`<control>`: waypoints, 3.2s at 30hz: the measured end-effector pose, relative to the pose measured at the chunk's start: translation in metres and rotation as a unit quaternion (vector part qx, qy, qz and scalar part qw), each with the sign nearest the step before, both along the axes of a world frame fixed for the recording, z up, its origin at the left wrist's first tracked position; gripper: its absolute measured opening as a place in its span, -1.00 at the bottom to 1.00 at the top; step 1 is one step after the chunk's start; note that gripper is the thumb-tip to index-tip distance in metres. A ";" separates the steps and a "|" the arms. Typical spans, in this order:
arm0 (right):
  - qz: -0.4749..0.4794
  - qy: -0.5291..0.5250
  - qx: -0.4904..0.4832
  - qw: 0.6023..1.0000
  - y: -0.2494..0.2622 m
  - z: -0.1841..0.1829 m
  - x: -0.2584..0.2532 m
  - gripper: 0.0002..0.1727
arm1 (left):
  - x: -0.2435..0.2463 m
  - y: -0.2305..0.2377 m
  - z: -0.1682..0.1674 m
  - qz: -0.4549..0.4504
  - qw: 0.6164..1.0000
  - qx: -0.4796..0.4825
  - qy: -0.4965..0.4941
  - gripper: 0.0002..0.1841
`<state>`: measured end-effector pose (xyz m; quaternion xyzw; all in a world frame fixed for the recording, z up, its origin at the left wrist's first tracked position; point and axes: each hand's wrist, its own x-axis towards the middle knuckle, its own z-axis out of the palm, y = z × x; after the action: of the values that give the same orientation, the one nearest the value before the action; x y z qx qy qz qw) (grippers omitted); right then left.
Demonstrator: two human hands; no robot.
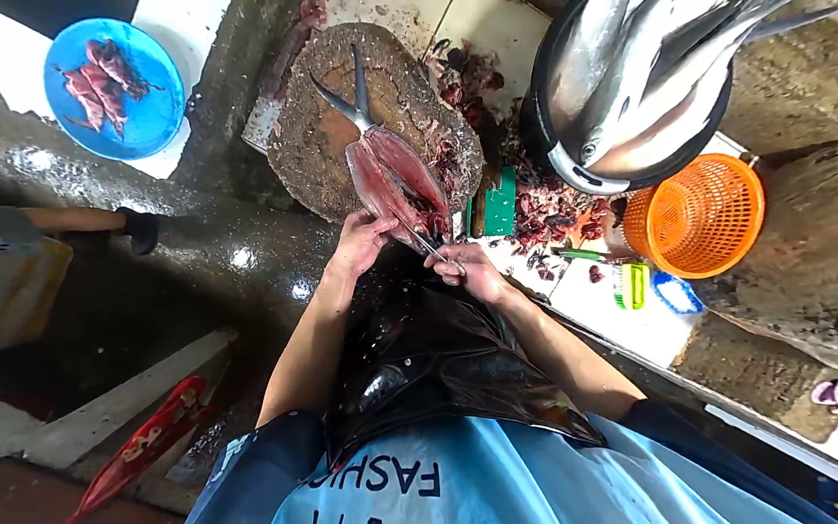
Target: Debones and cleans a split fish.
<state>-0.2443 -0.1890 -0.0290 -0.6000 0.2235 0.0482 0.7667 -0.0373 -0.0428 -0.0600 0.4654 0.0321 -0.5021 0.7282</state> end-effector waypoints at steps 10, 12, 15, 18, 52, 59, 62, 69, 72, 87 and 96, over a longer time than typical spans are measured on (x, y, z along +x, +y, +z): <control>-0.126 0.026 0.201 0.971 0.026 0.058 0.022 -0.73 | 0.007 0.001 -0.015 -0.061 0.984 -0.002 -0.168 -0.64; -0.140 0.012 0.221 0.965 0.028 0.064 0.023 -0.71 | 0.007 -0.003 -0.014 -0.055 0.983 -0.010 -0.178 -0.61; -0.149 -0.014 0.229 0.962 0.029 0.073 0.020 -0.69 | 0.009 -0.010 -0.008 -0.061 0.974 0.012 -0.216 -0.62; -0.114 -0.085 0.186 0.972 0.026 0.086 0.013 -0.70 | 0.011 -0.017 -0.004 -0.082 0.956 0.023 -0.279 -0.62; 0.030 0.021 -0.441 0.897 -0.001 0.095 0.026 -0.64 | 0.030 -0.030 0.003 -0.032 0.998 0.057 -0.017 -0.74; 0.033 0.108 -0.443 0.889 0.011 0.046 0.022 -0.59 | 0.025 -0.029 0.004 -0.037 0.998 0.037 -0.036 -0.77; 0.020 0.090 -0.441 0.893 0.011 0.029 0.038 -0.59 | 0.030 -0.027 0.001 -0.078 0.992 0.000 -0.095 -0.78; -0.002 0.117 -0.403 0.908 0.020 0.051 0.032 -0.63 | 0.037 -0.038 0.003 -0.050 0.991 -0.008 -0.126 -0.77; -0.022 0.112 -0.387 0.915 0.027 0.057 0.024 -0.64 | 0.036 -0.041 0.006 -0.041 0.992 -0.006 -0.120 -0.80; -0.028 0.147 -0.431 0.890 0.040 0.047 0.027 -0.54 | 0.025 -0.032 0.023 -0.080 0.977 0.015 -0.199 -0.80; -0.188 -0.029 -0.123 0.974 0.064 0.049 0.047 -0.77 | 0.049 -0.023 0.020 -0.137 0.952 -0.005 -0.274 -0.70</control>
<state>-0.1970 -0.1247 0.0200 -0.6384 0.3142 -0.1423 0.6881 0.0113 -0.0660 -0.0403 0.5809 -0.2353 -0.4504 0.6358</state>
